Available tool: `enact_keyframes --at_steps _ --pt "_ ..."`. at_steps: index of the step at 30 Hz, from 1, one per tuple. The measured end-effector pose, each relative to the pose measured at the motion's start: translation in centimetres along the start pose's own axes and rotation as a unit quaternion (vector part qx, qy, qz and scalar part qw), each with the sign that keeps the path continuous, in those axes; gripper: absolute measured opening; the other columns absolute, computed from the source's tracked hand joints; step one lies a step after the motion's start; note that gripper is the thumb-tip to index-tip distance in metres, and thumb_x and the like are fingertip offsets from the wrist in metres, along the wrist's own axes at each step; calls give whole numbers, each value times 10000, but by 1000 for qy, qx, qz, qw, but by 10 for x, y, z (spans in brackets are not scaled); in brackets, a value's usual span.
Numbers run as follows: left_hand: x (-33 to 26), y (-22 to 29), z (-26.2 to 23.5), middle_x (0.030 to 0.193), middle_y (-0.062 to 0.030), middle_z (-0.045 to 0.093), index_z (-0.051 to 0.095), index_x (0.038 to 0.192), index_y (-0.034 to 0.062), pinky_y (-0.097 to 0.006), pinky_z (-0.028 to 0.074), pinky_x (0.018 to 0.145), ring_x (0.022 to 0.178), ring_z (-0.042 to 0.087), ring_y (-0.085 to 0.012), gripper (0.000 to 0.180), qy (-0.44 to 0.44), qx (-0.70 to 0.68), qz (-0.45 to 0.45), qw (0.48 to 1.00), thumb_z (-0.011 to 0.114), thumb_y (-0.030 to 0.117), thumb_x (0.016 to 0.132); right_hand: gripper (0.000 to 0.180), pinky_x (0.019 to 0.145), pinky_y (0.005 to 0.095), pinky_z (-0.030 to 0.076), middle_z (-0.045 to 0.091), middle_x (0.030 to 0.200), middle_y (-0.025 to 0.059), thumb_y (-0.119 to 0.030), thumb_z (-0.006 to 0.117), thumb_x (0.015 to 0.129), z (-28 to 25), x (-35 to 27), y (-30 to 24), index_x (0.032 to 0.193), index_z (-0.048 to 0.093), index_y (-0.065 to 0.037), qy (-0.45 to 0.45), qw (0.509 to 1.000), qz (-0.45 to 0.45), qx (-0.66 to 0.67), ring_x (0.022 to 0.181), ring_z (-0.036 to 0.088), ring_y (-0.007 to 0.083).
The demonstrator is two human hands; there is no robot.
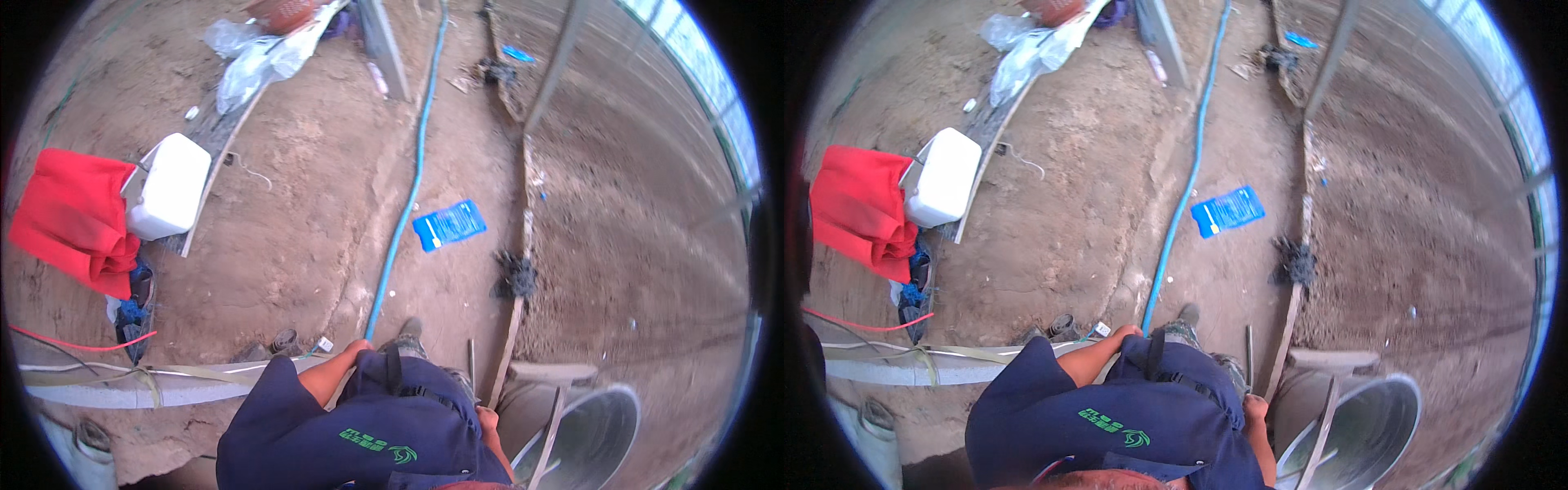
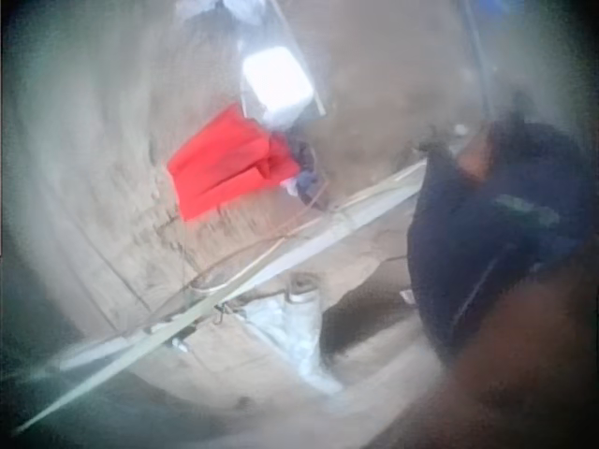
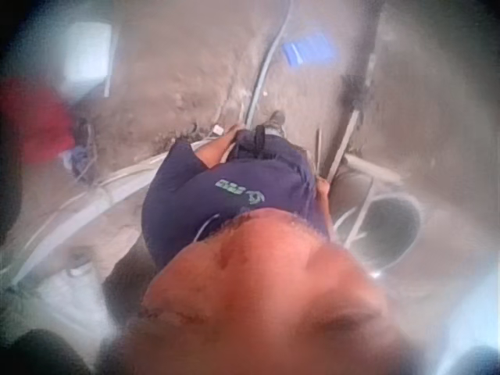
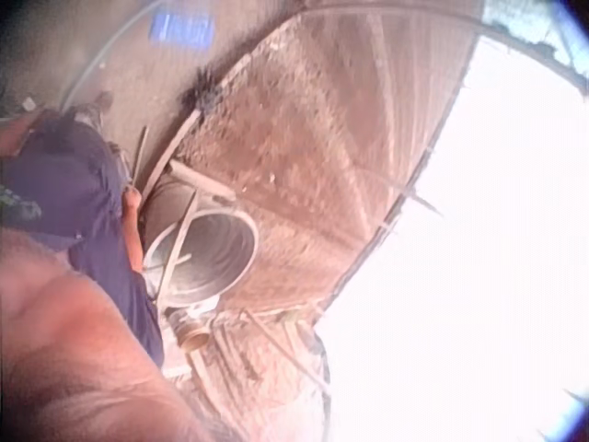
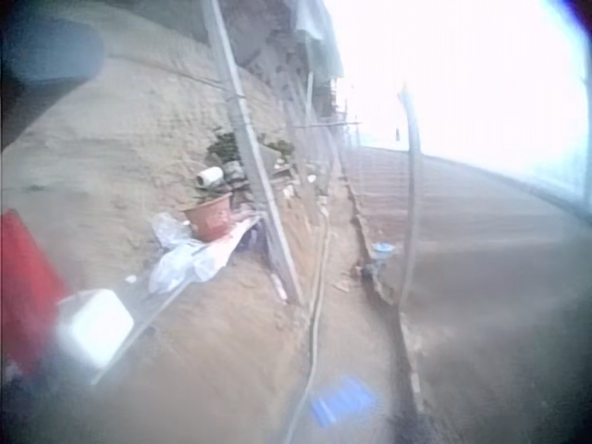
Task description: The person walks through a greenhouse, picks up a thin string, and ties it to a small green bottle. They then lower the bottle into a large metal basin filled with water using a wooden plank as support.
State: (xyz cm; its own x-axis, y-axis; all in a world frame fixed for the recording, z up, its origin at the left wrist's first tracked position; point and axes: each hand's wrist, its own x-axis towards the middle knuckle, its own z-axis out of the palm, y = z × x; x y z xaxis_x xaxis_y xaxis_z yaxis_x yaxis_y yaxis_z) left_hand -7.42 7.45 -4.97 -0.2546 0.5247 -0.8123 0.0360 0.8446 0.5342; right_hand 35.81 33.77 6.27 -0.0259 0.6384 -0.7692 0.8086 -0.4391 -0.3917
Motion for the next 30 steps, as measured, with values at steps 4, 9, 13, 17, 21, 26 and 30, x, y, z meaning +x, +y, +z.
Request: enact_keyframes --at_steps 4,9,13,17,21,26,30 --pt "26 76 -30 651 -57 668 717 779 62 -342 501 602 599 646 -167 184 201 -32 -33 979 671 239 798 353 675 370 540 717 764 147 -306 655 831 1 105 -66 999 748 -10 73 987 -98 -101 680 682 233" --pt "59 119 -52 851 -159 718 744 862 96 -415 520 723 783 694 -318 279 147 -45 -40 987 627 347 834 355 789 398 535 724 856 189 -301 656 810 -7 187 -206 1009 751 -23 44 984 -124 -117 825 703 302" --pt "83 146 -64 852 -154 725 741 894 43 -406 520 728 806 699 -269 340 202 -61 -82 974 666 368 827 360 909 408 523 728 979 208 -307 656 799 -13 261 -278 1032 755 -50 1 980 -139 -145 970 701 348" --pt "123 189 -51 874 -130 729 739 969 24 -404 526 760 857 694 -258 349 227 -252 -179 924 729 336 811 359 907 396 528 734 993 184 -309 662 794 -53 310 -358 1037 757 -64 -67 966 -169 -185 974 707 310" --pt "159 256 -51 871 -132 728 738 968 22 -401 528 755 849 695 -256 338 268 -295 -166 902 725 322 815 332 725 369 560 728 845 160 -287 656 818 -89 357 -433 1003 746 -26 -103 962 -170 -188 765 712 240" --pt "203 325 -82 866 -134 728 737 968 19 -397 532 748 838 695 -254 323 277 -277 -137 910 720 306 819 311 626 362 571 720 773 150 -253 674 836 -112 427 -480 1019 736 -8 -30 941 -268 -207 637 703 228" --pt "241 351 -113 863 -137 727 736 967 17 -393 534 743 829 696 -252 312 271 -274 -137 913 716 292 822 331 608 354 569 711 752 141 -228 684 818 -99 442 -524 1051 730 2 -68 949 -248 -180 618 693 223"
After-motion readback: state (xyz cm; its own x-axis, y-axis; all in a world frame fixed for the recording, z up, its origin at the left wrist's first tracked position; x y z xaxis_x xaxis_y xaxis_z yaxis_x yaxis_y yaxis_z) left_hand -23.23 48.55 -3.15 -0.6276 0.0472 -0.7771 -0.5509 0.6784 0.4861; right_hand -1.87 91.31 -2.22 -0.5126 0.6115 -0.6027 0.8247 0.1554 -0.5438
